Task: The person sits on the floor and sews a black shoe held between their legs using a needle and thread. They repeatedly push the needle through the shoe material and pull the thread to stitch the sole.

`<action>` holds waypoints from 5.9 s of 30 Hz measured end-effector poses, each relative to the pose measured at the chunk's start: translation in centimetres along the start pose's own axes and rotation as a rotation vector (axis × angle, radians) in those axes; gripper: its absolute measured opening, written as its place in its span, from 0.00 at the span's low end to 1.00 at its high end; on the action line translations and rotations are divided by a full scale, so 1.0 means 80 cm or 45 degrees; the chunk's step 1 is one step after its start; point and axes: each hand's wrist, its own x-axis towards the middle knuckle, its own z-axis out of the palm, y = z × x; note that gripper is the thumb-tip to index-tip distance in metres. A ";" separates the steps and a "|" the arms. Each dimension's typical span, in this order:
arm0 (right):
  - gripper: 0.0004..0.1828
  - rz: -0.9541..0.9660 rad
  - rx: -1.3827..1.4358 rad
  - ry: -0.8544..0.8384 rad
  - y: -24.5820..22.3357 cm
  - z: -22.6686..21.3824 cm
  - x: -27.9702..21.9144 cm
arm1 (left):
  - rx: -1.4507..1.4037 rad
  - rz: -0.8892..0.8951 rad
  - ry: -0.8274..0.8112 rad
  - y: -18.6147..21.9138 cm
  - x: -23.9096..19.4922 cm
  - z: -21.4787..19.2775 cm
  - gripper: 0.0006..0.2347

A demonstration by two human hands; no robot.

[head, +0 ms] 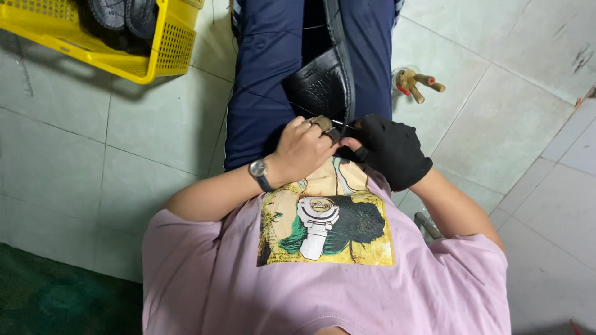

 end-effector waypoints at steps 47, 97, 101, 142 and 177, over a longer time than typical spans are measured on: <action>0.25 -0.379 -0.022 -0.123 0.035 -0.038 -0.009 | -1.592 -0.861 -0.083 -0.002 0.022 -0.011 0.14; 0.28 0.938 0.209 -0.293 0.310 0.126 0.046 | -0.847 -0.377 -0.316 -0.016 0.054 -0.015 0.03; 0.22 1.177 -0.234 -0.740 0.378 0.205 0.102 | -0.936 -0.367 -0.327 -0.026 0.061 -0.015 0.02; 0.25 0.993 -0.211 -0.595 0.435 0.228 0.116 | -1.349 -0.423 -0.221 -0.057 0.056 -0.088 0.04; 0.23 -0.534 0.493 0.126 -0.060 0.001 0.057 | -1.177 -1.032 -0.077 -0.036 0.014 -0.158 0.22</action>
